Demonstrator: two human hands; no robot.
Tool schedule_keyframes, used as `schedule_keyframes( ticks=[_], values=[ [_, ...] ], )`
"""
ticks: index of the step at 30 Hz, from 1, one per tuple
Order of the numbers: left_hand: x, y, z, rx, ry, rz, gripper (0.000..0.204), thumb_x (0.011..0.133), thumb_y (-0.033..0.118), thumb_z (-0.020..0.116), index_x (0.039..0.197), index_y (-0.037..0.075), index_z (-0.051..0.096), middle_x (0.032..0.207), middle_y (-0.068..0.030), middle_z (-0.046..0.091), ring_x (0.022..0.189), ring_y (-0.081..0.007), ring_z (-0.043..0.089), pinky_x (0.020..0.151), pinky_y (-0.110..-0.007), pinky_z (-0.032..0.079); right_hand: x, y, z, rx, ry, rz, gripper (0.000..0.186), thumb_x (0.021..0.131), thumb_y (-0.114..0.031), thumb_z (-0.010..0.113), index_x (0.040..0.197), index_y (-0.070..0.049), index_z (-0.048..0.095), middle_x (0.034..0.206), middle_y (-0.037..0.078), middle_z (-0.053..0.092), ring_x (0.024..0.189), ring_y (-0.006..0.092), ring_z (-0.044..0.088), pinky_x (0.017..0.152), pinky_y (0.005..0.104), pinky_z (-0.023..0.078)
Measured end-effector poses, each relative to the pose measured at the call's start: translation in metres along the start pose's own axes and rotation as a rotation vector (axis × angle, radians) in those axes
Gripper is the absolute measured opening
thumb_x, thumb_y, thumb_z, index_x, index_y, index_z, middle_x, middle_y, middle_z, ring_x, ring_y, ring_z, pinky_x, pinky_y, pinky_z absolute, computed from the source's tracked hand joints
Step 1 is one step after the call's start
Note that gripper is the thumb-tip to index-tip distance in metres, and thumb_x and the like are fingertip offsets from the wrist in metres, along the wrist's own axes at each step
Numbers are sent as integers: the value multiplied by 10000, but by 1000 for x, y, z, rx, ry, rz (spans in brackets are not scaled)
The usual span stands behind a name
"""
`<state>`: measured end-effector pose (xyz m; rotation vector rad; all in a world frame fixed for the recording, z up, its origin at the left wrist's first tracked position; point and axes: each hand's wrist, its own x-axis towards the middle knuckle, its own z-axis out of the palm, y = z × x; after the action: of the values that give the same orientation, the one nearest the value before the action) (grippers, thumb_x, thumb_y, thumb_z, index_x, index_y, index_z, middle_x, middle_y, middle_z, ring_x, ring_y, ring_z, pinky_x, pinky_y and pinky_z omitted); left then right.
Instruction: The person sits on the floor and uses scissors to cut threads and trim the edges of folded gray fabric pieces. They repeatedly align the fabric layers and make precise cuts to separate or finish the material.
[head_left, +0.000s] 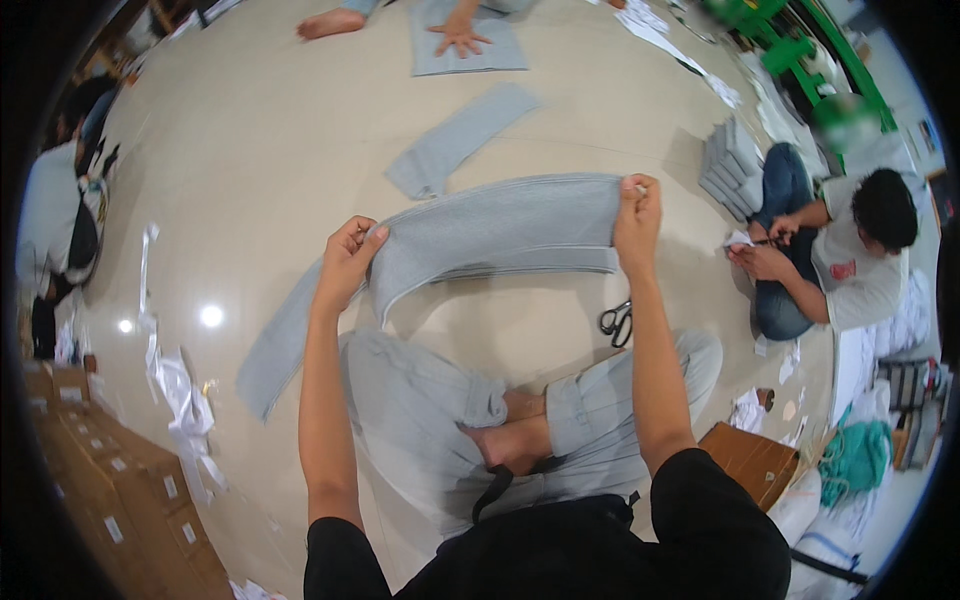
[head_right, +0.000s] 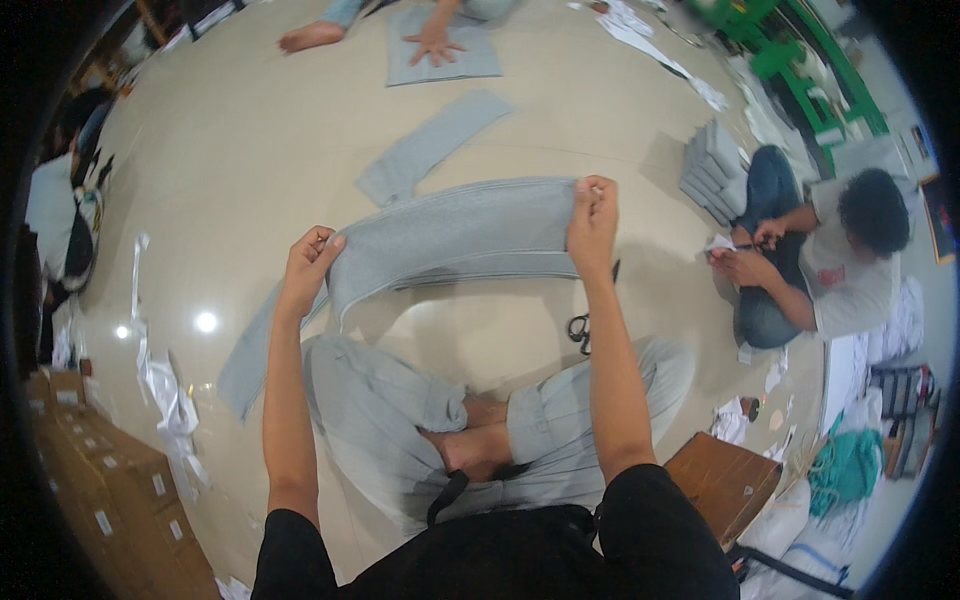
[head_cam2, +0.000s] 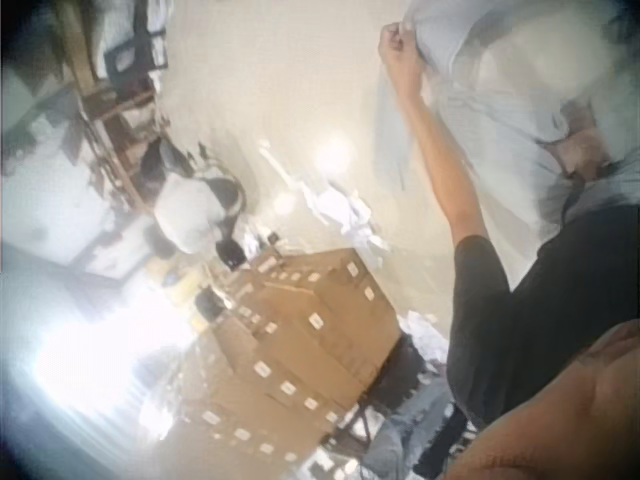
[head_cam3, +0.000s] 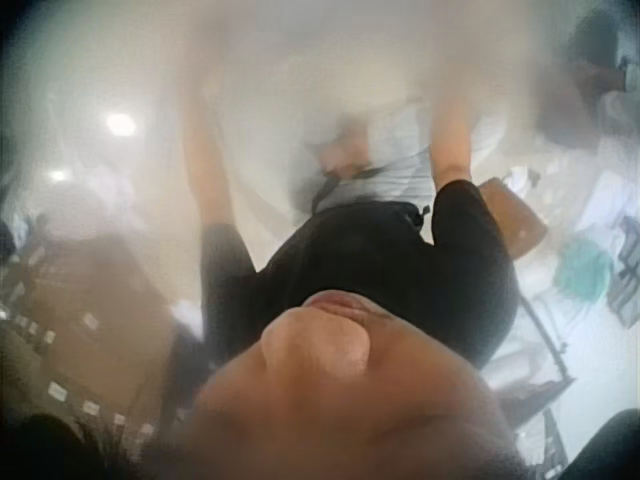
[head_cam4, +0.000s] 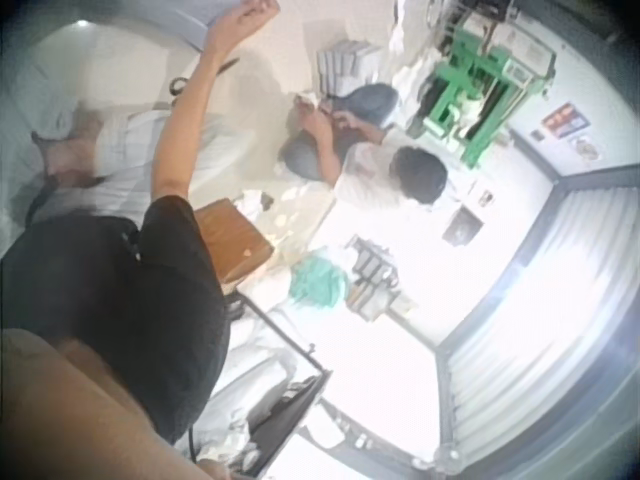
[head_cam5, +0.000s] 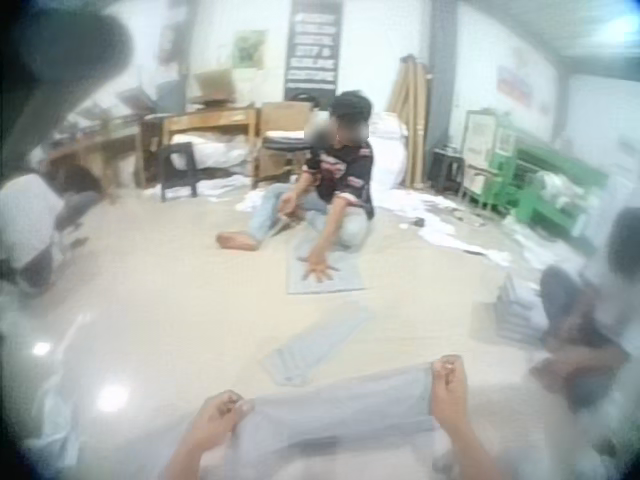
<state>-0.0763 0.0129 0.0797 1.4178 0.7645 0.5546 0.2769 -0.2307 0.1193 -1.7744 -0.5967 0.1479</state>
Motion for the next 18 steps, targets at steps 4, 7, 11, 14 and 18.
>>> schedule_keyframes(
  ticks=[4,7,11,14,18],
  values=[
    [53,-36,61,163,16,-42,315,891,264,848,952,10,671,830,9,664,777,-52,552,662,-235,426,16,116,-19,-248,88,-84,193,1065,-237,616,1100,-50,584,707,46,613,616,162,544,612,342,453],
    [94,-86,73,390,-31,0,403,829,295,896,973,-7,672,818,-30,668,774,-102,577,681,-273,452,17,189,-33,-450,27,38,178,1044,-208,627,1089,-38,599,769,143,689,664,273,647,643,398,497],
    [84,-101,82,680,95,61,487,770,317,925,987,-32,666,816,-74,669,776,-194,609,730,-341,489,7,196,-21,-563,-87,256,202,1042,-238,590,1109,-51,624,936,240,724,922,427,689,818,499,520],
    [85,-86,91,656,167,40,487,762,311,934,996,-22,667,845,-76,653,791,-197,599,767,-341,495,12,188,-21,-591,-14,230,192,1039,-227,610,1079,-40,627,838,208,707,809,403,685,744,474,520],
    [81,-108,58,770,114,65,543,770,270,932,1125,-9,630,922,-86,648,806,-180,591,766,-327,503,9,191,-19,-623,2,190,200,1028,-222,645,1054,-24,633,758,163,696,692,357,677,676,442,519]
  ],
)
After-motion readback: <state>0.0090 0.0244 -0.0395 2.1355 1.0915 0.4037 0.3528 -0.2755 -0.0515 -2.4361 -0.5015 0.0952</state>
